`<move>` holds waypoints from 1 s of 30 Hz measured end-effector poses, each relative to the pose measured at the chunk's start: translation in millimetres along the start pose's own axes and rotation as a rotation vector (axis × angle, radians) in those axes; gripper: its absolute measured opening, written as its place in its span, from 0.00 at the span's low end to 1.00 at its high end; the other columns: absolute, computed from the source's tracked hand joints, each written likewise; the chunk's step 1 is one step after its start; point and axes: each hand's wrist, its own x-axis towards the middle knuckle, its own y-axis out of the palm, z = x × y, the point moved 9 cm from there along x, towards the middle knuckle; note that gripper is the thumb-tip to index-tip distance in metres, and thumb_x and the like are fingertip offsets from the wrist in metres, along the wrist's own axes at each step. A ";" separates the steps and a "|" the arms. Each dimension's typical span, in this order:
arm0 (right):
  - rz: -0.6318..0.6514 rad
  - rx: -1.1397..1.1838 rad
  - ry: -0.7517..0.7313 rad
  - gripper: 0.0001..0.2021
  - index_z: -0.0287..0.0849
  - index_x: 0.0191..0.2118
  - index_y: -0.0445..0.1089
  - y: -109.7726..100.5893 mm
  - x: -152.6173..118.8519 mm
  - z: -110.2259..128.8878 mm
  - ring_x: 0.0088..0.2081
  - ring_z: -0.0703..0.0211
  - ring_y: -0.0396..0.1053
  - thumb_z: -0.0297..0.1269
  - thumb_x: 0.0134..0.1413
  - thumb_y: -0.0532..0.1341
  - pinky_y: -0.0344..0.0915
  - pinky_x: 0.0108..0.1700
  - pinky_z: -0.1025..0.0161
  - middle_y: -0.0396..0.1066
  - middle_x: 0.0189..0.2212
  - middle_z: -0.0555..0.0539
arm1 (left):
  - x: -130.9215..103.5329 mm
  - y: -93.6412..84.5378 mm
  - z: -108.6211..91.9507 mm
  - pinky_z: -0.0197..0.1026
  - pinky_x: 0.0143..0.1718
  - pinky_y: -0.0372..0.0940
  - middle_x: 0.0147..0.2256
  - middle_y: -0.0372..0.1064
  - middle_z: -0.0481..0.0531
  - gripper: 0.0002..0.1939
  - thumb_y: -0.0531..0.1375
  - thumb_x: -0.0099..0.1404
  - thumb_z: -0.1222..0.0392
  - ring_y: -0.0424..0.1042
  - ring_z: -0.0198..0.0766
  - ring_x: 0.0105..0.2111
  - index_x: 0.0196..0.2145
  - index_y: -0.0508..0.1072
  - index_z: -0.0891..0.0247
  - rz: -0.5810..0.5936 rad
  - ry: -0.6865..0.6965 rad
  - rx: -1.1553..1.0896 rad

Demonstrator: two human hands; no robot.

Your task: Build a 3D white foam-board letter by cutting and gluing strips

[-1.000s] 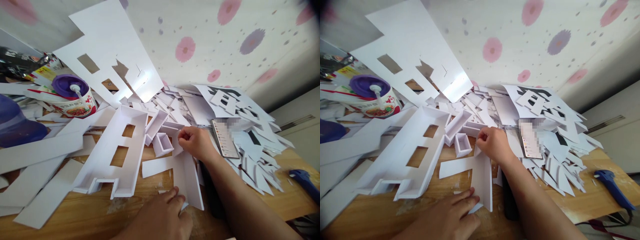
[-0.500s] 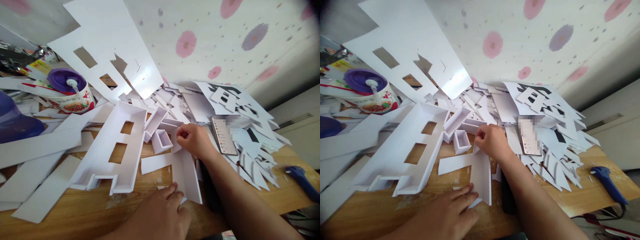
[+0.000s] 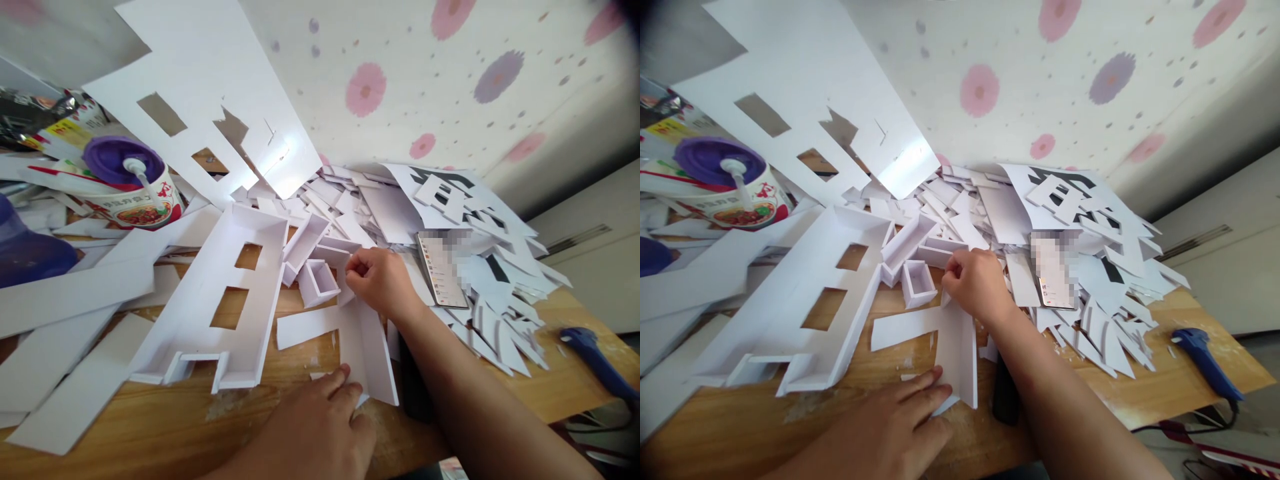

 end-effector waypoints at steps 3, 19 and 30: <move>0.003 0.005 0.000 0.07 0.42 0.21 0.71 -0.1 0.1 1.0 0.24 0.62 0.65 0.25 0.40 0.57 0.58 0.31 0.64 0.72 0.19 0.52 | -1.2 -1.0 -1.7 0.48 0.52 0.69 0.47 0.75 0.63 0.09 0.56 0.67 0.63 0.72 0.54 0.52 0.35 0.76 0.68 -0.038 0.015 0.033; 0.335 0.094 -0.384 0.19 0.39 0.50 0.73 -9.0 -21.1 15.3 0.38 0.54 0.66 0.29 0.49 0.65 0.62 0.44 0.56 0.77 0.37 0.45 | -6.2 10.0 5.0 0.46 0.49 0.71 0.48 0.75 0.59 0.07 0.56 0.67 0.65 0.71 0.53 0.52 0.37 0.75 0.65 -0.120 0.044 0.052; 0.270 0.048 -0.389 0.14 0.40 0.43 0.76 -5.7 -20.7 14.7 0.38 0.54 0.66 0.27 0.48 0.66 0.64 0.42 0.58 0.78 0.35 0.47 | -7.6 7.1 5.3 0.46 0.50 0.71 0.48 0.74 0.59 0.07 0.57 0.66 0.65 0.71 0.53 0.53 0.38 0.76 0.65 -0.132 0.030 0.047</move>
